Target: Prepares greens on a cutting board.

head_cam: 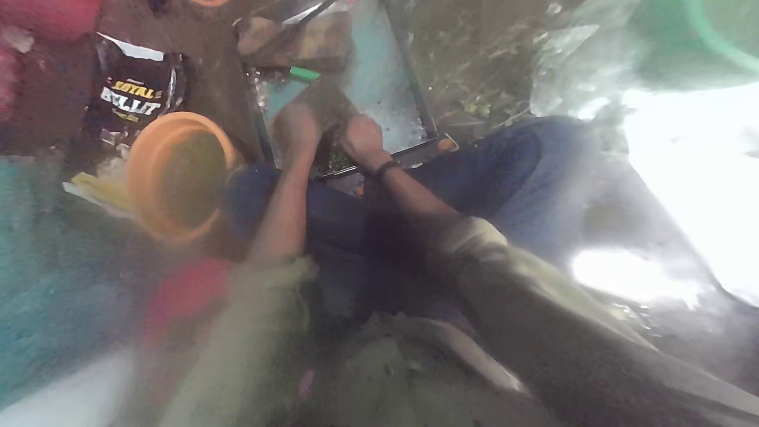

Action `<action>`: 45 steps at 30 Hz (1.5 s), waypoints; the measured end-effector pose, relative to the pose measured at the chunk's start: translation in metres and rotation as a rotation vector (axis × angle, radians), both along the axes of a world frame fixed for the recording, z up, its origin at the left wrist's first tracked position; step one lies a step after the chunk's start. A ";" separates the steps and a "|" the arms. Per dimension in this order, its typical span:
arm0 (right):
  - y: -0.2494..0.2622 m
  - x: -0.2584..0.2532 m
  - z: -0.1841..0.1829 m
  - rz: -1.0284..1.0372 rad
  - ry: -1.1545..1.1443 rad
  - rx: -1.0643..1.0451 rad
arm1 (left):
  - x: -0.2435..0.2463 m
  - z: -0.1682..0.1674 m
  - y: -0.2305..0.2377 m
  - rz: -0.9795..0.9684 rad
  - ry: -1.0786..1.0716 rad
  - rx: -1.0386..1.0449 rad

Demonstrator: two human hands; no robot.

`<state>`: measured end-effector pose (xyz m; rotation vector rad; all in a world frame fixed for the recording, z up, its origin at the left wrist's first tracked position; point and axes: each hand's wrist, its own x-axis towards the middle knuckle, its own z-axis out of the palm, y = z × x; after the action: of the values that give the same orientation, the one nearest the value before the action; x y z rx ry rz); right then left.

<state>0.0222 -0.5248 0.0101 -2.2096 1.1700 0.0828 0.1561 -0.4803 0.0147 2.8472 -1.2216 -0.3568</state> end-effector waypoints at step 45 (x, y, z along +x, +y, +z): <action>0.038 -0.017 0.010 0.109 0.115 -0.062 | -0.005 0.008 -0.001 0.023 0.009 0.025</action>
<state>0.0051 -0.4868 0.0205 -2.3496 1.1262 0.2243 0.1515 -0.4816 0.0224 2.8744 -1.1901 -0.3864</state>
